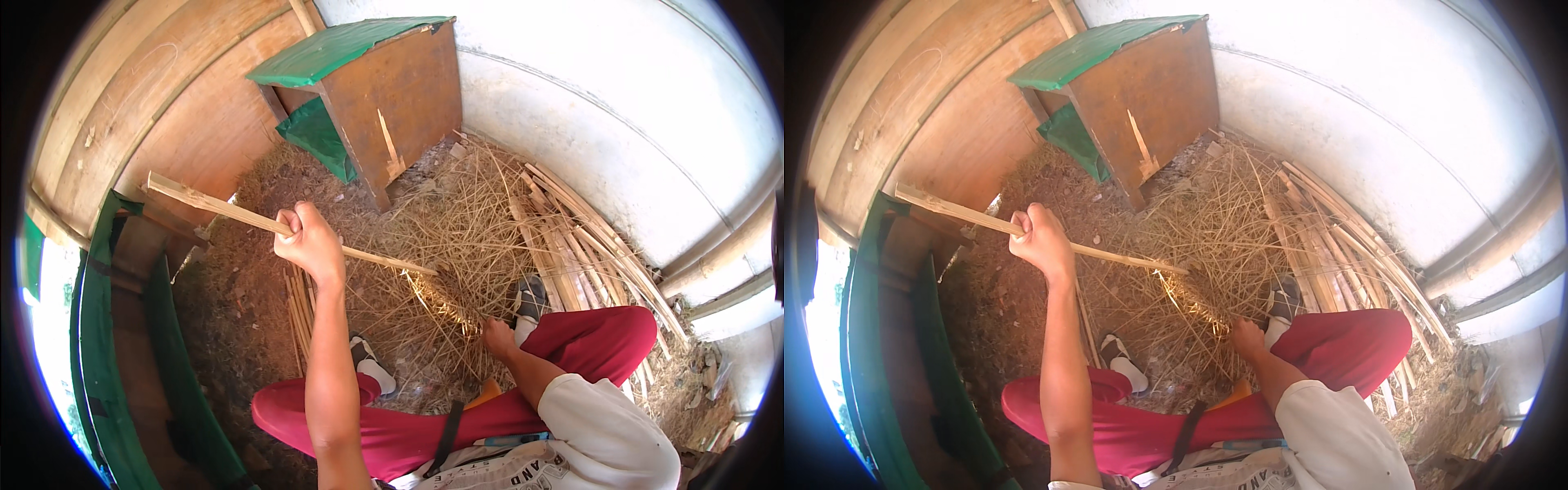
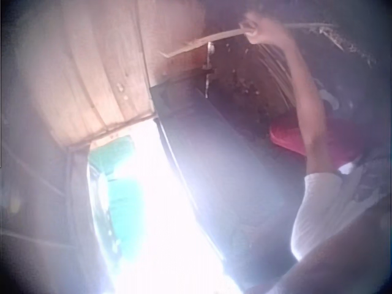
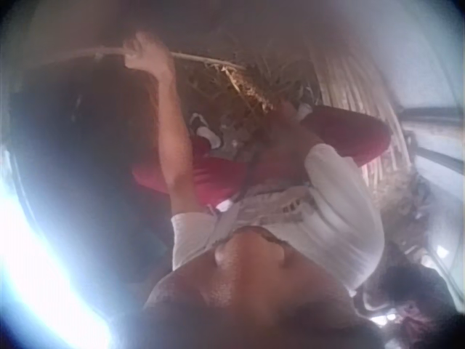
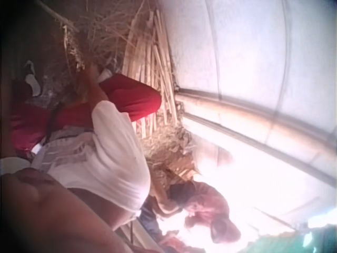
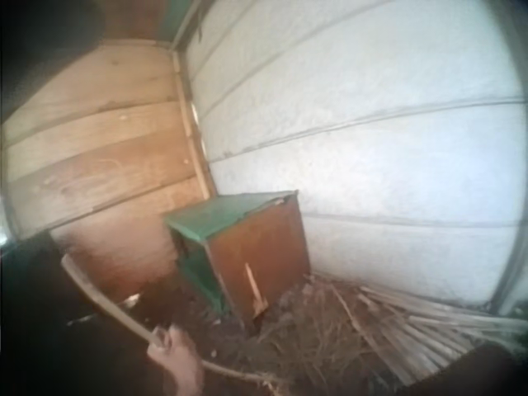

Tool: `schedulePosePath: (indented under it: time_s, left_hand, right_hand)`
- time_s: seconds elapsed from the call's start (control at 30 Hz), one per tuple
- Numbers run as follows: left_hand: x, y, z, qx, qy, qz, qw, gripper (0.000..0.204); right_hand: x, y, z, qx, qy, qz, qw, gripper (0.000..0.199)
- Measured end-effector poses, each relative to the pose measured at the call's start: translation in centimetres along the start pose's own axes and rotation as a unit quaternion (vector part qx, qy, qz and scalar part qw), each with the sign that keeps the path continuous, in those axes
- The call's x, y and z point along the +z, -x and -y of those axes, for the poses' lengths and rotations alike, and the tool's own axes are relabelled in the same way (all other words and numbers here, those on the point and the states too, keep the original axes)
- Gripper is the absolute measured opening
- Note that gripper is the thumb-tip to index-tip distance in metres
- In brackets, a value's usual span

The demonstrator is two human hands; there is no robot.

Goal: The person sits on the ground and uses a utility knife to shave and sharpen a long wooden stick. They then switch to a machete to further shape and smooth the stick, repeatedly turning it to work on different sides.

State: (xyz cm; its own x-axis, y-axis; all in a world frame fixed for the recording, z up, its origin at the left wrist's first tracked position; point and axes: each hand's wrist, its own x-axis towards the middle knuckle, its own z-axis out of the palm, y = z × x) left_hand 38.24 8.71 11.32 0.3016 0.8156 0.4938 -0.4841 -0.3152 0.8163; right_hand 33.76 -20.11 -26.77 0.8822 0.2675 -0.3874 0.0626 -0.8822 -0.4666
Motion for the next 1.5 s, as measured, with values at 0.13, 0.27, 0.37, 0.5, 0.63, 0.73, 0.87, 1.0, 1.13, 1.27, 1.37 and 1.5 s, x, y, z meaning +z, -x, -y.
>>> schedulePosePath:
  time_s: [0.13, 0.27, 0.37, 0.5, 0.63, 0.73, 0.87, 1.0, 1.13, 1.27, 1.37, 1.5]
  left_hand:
    - [-0.3, -0.2, 0.1, 0.031, -0.05, -0.029, 0.998, 0.036]
    - [0.4, -0.2, -0.1, 0.063, -0.089, -0.068, 0.992, 0.036]
    - [0.1, -0.4, 0.3, 0.08, -0.096, -0.072, 0.989, 0.036]
    - [-0.2, -0.7, 0.6, 0.062, -0.092, -0.08, 0.991, 0.036]
    - [-1.0, -1.6, 1.3, 0.057, -0.097, -0.078, 0.991, 0.036]
    - [-0.5, -1.6, 1.3, 0.047, -0.09, -0.07, 0.992, 0.036]
    - [0.1, -1.5, 1.1, 0.057, -0.094, -0.069, 0.992, 0.036]
    - [0.1, -1.6, 1.4, 0.079, -0.116, -0.073, 0.987, 0.035]
    - [0.5, -1.5, 1.3, 0.057, -0.091, -0.074, 0.991, 0.035]
    - [-0.9, -1.9, 1.3, 0.036, -0.074, -0.069, 0.994, 0.036]
    - [-0.2, -1.7, 1.2, 0.04, -0.057, -0.058, 0.996, 0.036]
    - [-1.2, -1.8, 1.4, 0.047, -0.078, -0.067, 0.994, 0.037]
  right_hand:
    - [0.3, -0.3, 0.7, 0.036, -0.099, -0.014, 0.994, 0.04]
    - [-0.2, -1.4, 0.2, 0.08, -0.213, 0.034, 0.973, 0.045]
    - [-0.5, -0.8, 0.5, 0.052, -0.169, -0.02, 0.984, 0.047]
    - [-0.5, -0.2, 0.8, -0.02, -0.135, -0.12, 0.983, 0.045]
    - [-0.1, -0.8, 1.3, -0.041, -0.111, -0.115, 0.986, 0.043]
    - [1.4, -1.1, 0.2, -0.06, -0.094, -0.141, 0.984, 0.042]
    - [1.9, -1.2, 0.4, -0.039, -0.114, -0.119, 0.985, 0.041]
    - [0.5, -1.7, 0.6, -0.065, -0.109, -0.115, 0.985, 0.038]
    - [-0.4, -3.2, 2.6, -0.16, -0.24, -0.27, 0.919, 0.033]
    - [-0.1, -1.4, 2.4, -0.114, -0.218, -0.22, 0.944, 0.035]
    - [3.4, -1.7, -1.6, 0.012, -0.079, -0.049, 0.996, 0.043]
    - [3.4, -1.3, -0.5, 0.032, -0.092, -0.047, 0.994, 0.048]
